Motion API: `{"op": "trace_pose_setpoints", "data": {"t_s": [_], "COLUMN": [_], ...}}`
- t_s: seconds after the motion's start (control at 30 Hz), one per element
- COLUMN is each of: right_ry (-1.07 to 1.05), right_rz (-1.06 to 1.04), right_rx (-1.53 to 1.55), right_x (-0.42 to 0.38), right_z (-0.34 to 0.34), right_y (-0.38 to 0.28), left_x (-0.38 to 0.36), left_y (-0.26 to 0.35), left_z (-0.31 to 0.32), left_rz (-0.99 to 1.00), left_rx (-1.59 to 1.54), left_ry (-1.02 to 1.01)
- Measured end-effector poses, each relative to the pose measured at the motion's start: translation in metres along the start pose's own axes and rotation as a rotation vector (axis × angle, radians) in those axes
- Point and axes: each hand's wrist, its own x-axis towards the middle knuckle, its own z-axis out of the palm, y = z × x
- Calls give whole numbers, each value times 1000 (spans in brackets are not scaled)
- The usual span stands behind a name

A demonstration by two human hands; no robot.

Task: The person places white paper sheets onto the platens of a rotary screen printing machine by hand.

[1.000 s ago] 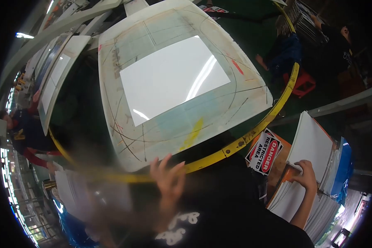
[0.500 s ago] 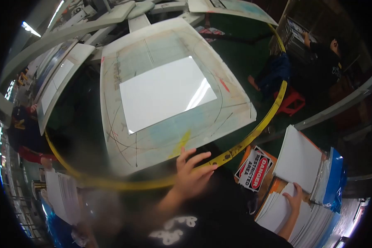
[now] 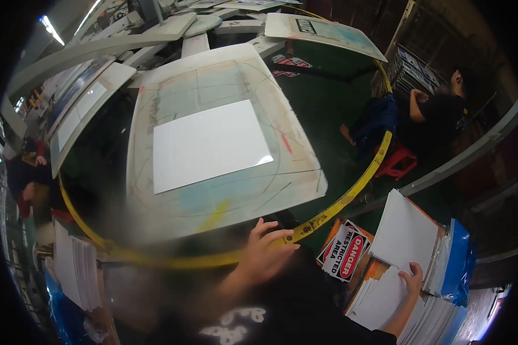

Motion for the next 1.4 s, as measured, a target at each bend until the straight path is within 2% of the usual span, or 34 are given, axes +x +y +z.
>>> {"op": "trace_pose_setpoints", "data": {"t_s": [0.1,0.2,0.23,0.33,0.37,0.47,0.53,0.57,0.6,0.67,0.7,0.73,0.8,0.87,0.93,0.97,1.0,1.03,1.07,1.13,1.17,1.2,1.27,1.4], "right_ry": [-9,72,102,42,58,15,-141,-202,-179,-307,-259,-249,-320,-304,-130,-46,59,186,225,177,51,-71,-221,-178], "right_rz": [19,66,-33,-60,-139,-335,-381,-519,-697,-807,-943,-994,-1020,-1194,-1215,-1229,-1104,-1011,-893,-632,-484,-424,-368,-380], "right_rx": [245,-150,-288,-452,-480,-592,-603,-522,-537,-553,-505,-468,-384,-265,-263,-261,-84,-177,-97,-46,56,206,295,232], "right_x": [6,10,11,29,37,56,50,45,44,29,27,24,20,21,33,45,53,53,58,68,78,83,95,111], "right_z": [-14,-28,-26,-21,-12,29,67,87,110,138,152,164,177,178,176,173,174,167,169,177,183,195,217,267], "right_y": [-10,-29,-50,-121,-151,-238,-311,-339,-349,-410,-423,-438,-465,-478,-472,-466,-456,-454,-441,-410,-390,-379,-370,-385], "left_x": [-5,-4,-2,0,1,5,22,27,16,15,8,1,-2,-8,-15,-17,-18,-16,-10,0,7,13,22,34], "left_y": [-1,-3,-3,3,6,22,40,48,52,57,57,57,47,35,19,9,-3,-14,-26,-46,-55,-64,-75,-125], "left_z": [1,5,6,15,19,46,39,35,51,49,53,58,47,34,24,23,18,3,-13,-29,-37,-46,-64,-97], "left_rz": [-1,-3,-1,-20,-19,-278,-349,-354,-241,-339,-434,-514,-631,-678,-699,-839,-974,-897,-818,-677,-655,-630,-629,-654], "left_rx": [-31,-142,-190,-360,-347,-635,-707,-757,-717,-745,-751,-754,-754,-637,-463,-619,-777,-784,-786,-842,-880,-914,-809,-533], "left_ry": [10,-39,-64,-239,-337,-556,-643,-655,-518,-584,-396,-202,-4,156,304,409,520,553,586,763,807,854,878,820]}}
